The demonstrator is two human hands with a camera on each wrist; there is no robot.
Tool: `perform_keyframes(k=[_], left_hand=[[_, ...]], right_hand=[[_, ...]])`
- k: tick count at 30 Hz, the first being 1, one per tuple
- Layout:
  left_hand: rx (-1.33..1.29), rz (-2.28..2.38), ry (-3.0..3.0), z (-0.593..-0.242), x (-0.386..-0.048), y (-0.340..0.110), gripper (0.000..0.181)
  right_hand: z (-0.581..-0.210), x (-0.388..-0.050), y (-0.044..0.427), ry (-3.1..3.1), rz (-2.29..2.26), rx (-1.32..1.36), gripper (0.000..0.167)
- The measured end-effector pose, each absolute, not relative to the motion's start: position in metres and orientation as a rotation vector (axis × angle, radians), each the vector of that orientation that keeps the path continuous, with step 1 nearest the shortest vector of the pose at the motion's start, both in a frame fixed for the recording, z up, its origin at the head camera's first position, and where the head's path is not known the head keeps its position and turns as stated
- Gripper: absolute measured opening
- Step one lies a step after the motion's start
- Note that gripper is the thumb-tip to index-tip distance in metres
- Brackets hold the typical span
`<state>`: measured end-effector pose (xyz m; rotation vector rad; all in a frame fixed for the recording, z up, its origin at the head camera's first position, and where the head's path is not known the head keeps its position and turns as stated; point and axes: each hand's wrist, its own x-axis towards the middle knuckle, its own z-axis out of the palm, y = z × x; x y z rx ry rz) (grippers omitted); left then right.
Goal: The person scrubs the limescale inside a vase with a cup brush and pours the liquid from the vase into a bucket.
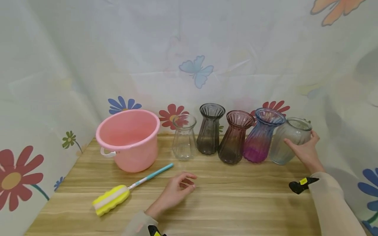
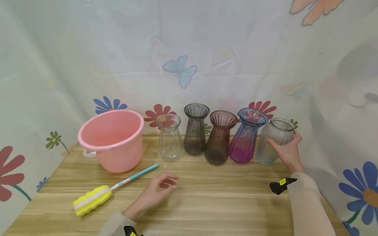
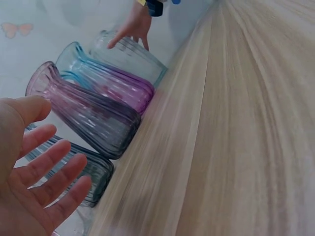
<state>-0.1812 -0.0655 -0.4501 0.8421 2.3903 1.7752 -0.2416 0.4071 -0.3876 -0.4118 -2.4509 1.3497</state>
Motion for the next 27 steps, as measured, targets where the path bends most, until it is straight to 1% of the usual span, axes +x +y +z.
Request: perform_keyframes(k=[6, 12, 19, 22, 27], left_hand=[[0.889, 1.770, 2.375, -0.454, -0.181, -0.059, 0.027], [0.886, 1.738, 2.369, -0.452, -0.180, -0.054, 0.026], [0.858, 1.719, 2.362, -0.446, -0.180, -0.049, 0.026], [0.865, 1.699, 2.343, -0.443, -0.183, -0.042, 0.026], [0.933, 1.670, 2.298, -0.439, -0.190, -0.023, 0.028]], right_hand=[[-0.404, -0.241, 0.422, -2.400, 1.291, -0.480, 0.102], [-0.406, -0.227, 0.422, -2.384, 1.218, -0.489, 0.103], [-0.411, -0.207, 0.417, -2.381, 1.184, -0.457, 0.100], [-0.406, -0.196, 0.409, -2.426, 1.143, -0.425, 0.100], [-0.388, -0.176, 0.385, -2.474, 1.125, -0.271, 0.098]])
